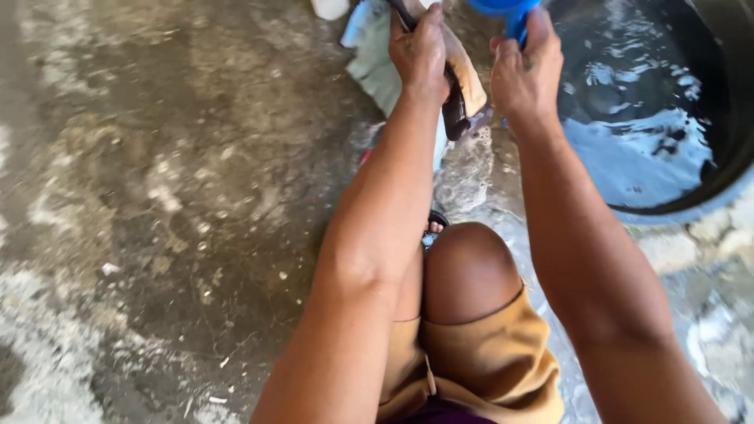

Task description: Manually scrub, rinse, and wring out several small cloths or rugs using a bucket and brush.

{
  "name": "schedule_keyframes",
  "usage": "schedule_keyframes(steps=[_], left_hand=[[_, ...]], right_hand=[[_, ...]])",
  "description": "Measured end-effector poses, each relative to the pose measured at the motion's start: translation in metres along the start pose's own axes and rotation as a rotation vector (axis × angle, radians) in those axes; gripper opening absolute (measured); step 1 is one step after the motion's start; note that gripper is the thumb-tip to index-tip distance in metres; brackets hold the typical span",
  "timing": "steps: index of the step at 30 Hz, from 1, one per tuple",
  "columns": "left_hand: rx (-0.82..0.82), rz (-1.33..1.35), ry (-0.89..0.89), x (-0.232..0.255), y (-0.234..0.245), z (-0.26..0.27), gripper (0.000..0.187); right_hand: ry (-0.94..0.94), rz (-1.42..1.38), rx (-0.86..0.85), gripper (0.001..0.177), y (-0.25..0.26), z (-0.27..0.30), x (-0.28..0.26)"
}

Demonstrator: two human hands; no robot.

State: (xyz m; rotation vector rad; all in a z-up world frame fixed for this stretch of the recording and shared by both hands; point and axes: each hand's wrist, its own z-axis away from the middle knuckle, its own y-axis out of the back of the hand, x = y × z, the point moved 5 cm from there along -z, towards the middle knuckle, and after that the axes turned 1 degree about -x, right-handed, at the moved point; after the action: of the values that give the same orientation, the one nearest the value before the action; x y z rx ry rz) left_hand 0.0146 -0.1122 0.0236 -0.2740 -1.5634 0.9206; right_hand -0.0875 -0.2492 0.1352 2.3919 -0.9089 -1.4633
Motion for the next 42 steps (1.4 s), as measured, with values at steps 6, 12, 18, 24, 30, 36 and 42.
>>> schedule_keyframes(steps=[6,12,18,24,30,36,42], left_hand=[[-0.193,-0.186,-0.085,-0.067,-0.026,0.021,0.077],[-0.318,-0.398,0.015,-0.135,-0.032,0.057,0.077],[-0.331,-0.440,0.163,-0.149,-0.027,0.076,0.069],[-0.293,-0.657,0.219,-0.153,-0.002,0.060,0.064],[-0.277,-0.585,0.194,-0.144,0.002,0.045,0.064],[-0.226,-0.457,0.138,-0.121,0.012,0.020,0.058],[-0.138,-0.365,0.059,-0.081,0.012,0.003,0.046]], right_hand=[[-0.111,0.225,0.001,0.026,0.014,0.029,0.099],[-0.337,0.336,-0.026,0.038,0.047,0.061,0.172],[-0.564,0.737,-0.174,0.063,0.089,0.082,0.254],[-0.898,0.860,-0.368,0.062,0.063,0.102,0.363],[-1.095,0.436,-0.560,0.028,0.041,0.103,0.376],[-1.183,-0.703,0.010,0.014,0.076,0.091,0.254],[-0.955,-0.636,-0.122,0.010,0.086,0.051,0.115]])
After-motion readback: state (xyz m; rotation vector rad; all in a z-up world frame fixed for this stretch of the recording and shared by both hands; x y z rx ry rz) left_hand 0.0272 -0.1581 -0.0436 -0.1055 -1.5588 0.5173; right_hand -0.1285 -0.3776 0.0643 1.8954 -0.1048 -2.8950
